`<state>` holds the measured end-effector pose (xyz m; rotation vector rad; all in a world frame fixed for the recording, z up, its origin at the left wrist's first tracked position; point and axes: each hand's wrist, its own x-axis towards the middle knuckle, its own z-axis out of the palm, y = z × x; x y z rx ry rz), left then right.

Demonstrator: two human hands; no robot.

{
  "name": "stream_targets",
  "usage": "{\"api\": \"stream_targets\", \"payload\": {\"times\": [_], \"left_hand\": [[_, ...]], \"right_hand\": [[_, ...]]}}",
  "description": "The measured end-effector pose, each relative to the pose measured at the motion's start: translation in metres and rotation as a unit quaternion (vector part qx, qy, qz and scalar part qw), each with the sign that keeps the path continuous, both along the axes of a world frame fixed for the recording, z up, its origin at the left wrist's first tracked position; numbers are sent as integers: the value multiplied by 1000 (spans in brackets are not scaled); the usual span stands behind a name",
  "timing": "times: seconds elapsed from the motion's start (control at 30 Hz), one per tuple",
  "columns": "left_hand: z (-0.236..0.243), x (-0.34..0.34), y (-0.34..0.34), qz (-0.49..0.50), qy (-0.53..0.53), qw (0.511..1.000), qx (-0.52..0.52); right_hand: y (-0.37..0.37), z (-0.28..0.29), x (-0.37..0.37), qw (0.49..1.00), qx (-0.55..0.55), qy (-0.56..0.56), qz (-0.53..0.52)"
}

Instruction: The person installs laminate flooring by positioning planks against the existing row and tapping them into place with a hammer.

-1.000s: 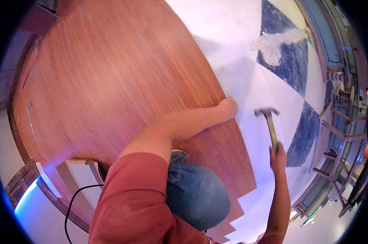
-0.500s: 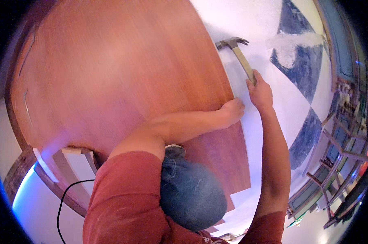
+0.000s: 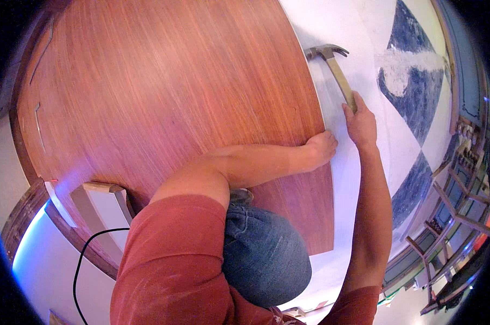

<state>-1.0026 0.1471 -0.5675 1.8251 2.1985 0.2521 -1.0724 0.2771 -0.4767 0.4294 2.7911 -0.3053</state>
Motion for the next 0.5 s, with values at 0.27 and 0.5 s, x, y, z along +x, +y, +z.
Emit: {"api": "stream_targets", "payload": {"times": [0.27,0.5], "left_hand": [[2,2,3,11,-4,1000,-10],[1,0,3,14,-3,1000,-9]], "right_hand": [[-5,-12,-1,999,-6,34,-33],[-8,-9,-14,997,9,55,-56]]}}
